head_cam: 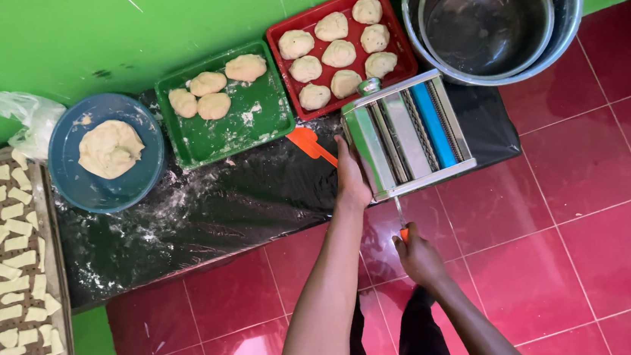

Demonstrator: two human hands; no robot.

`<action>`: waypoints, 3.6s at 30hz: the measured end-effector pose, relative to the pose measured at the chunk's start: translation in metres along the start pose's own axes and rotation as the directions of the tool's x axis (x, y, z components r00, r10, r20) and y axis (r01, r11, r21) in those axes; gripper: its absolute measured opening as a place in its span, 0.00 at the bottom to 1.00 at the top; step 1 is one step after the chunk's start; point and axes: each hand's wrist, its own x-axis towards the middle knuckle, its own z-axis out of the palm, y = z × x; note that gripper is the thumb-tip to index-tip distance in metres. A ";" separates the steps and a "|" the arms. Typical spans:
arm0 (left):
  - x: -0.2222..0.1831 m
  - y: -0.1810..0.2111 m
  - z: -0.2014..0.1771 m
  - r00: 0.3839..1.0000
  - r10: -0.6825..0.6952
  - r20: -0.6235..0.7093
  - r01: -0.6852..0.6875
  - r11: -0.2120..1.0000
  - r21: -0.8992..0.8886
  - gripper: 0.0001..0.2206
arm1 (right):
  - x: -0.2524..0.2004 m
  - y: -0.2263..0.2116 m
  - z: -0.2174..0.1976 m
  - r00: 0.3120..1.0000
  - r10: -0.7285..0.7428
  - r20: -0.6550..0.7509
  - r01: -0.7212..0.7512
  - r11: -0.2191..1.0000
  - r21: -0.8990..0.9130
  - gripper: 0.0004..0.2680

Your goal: Flattening dough portions using a manual roller machine and cutting the dough strips into smaller pieces.

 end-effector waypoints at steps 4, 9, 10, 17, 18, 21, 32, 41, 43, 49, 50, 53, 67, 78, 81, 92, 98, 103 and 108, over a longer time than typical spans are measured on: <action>0.008 -0.003 -0.006 0.999 0.035 -0.018 -0.035 0.999 0.001 0.33 | -0.002 0.002 0.001 1.000 0.008 0.013 -0.008 1.000 0.002 0.15; 0.022 -0.009 -0.013 0.998 -0.055 0.021 0.055 0.998 -0.006 0.27 | -0.006 0.001 -0.002 1.000 0.012 0.002 -0.012 1.000 0.019 0.13; 0.028 -0.011 -0.020 0.998 -0.054 0.019 0.054 0.999 -0.005 0.27 | -0.007 0.001 -0.002 1.000 0.012 0.003 -0.012 1.000 0.021 0.13; 0.015 0.011 -0.028 0.955 0.273 -0.119 -0.266 0.961 0.072 0.10 | -0.008 -0.002 -0.005 0.999 0.016 0.031 -0.017 0.999 0.031 0.14; 0.003 0.021 -0.021 0.929 0.326 -0.174 -0.304 0.942 0.142 0.10 | -0.007 -0.002 -0.004 1.000 0.013 0.027 -0.014 0.999 0.035 0.14; -0.022 0.040 -0.018 0.906 0.359 -0.223 -0.299 0.917 0.263 0.10 | -0.005 0.004 0.001 1.000 -0.005 0.007 0.004 0.999 0.044 0.15; -0.057 0.054 -0.033 0.905 0.395 -0.158 -0.336 0.892 0.302 0.12 | -0.007 -0.003 -0.002 1.000 0.020 0.003 -0.020 0.997 0.069 0.15; -0.106 0.104 -0.038 0.831 0.543 -0.120 -0.479 0.809 0.340 0.09 | -0.006 0.000 0.001 1.000 0.005 -0.018 -0.003 0.997 0.083 0.14; -0.123 0.119 -0.055 0.816 0.572 -0.083 -0.511 0.781 0.359 0.09 | -0.005 0.004 0.002 1.000 0.002 -0.019 -0.001 0.996 0.085 0.14; -0.157 0.151 -0.125 0.728 0.649 -0.221 -0.413 0.672 0.614 0.09 | 0.000 0.021 0.011 0.999 -0.039 -0.029 0.041 0.996 0.084 0.14; -0.162 0.154 -0.129 0.724 0.649 -0.235 -0.413 0.680 0.606 0.08 | 0.000 0.023 0.011 0.999 -0.033 -0.026 0.035 0.997 0.073 0.14; -0.176 0.159 -0.132 0.714 0.647 -0.268 -0.417 0.700 0.580 0.08 | -0.007 0.007 0.003 0.996 -0.046 -0.079 0.048 0.999 0.023 0.15; -0.171 0.151 -0.138 0.736 0.644 -0.208 -0.463 0.703 0.540 0.11 | 0.038 -0.106 0.066 0.986 0.165 0.034 -0.100 0.414 0.905 0.16; -0.200 0.164 -0.087 0.818 0.549 -0.175 -0.423 0.778 0.464 0.10 | 0.138 -0.107 0.086 0.780 0.566 0.266 -0.213 -0.160 0.964 0.08; -0.201 0.169 -0.087 0.822 0.537 -0.190 -0.406 0.786 0.466 0.10 | 0.158 -0.094 0.097 0.754 0.606 0.255 -0.204 -0.153 0.967 0.09; -0.214 0.197 -0.126 0.787 0.573 -0.229 -0.399 0.756 0.519 0.10 | 0.131 -0.140 0.082 0.818 0.483 0.312 -0.290 -0.122 0.949 0.09; -0.191 0.194 -0.192 0.754 0.571 -0.324 -0.356 0.770 0.529 0.11 | 0.158 -0.086 0.128 0.880 0.348 0.325 -0.333 -0.037 0.942 0.08; -0.196 0.193 -0.197 0.738 0.591 -0.325 -0.384 0.764 0.518 0.11 | 0.137 -0.127 0.101 0.820 0.523 0.231 -0.383 0.201 0.902 0.09; -0.192 0.195 -0.217 0.669 0.651 -0.359 -0.258 0.656 0.709 0.12 | 0.143 -0.123 0.106 0.822 0.560 0.106 -0.328 0.313 0.891 0.07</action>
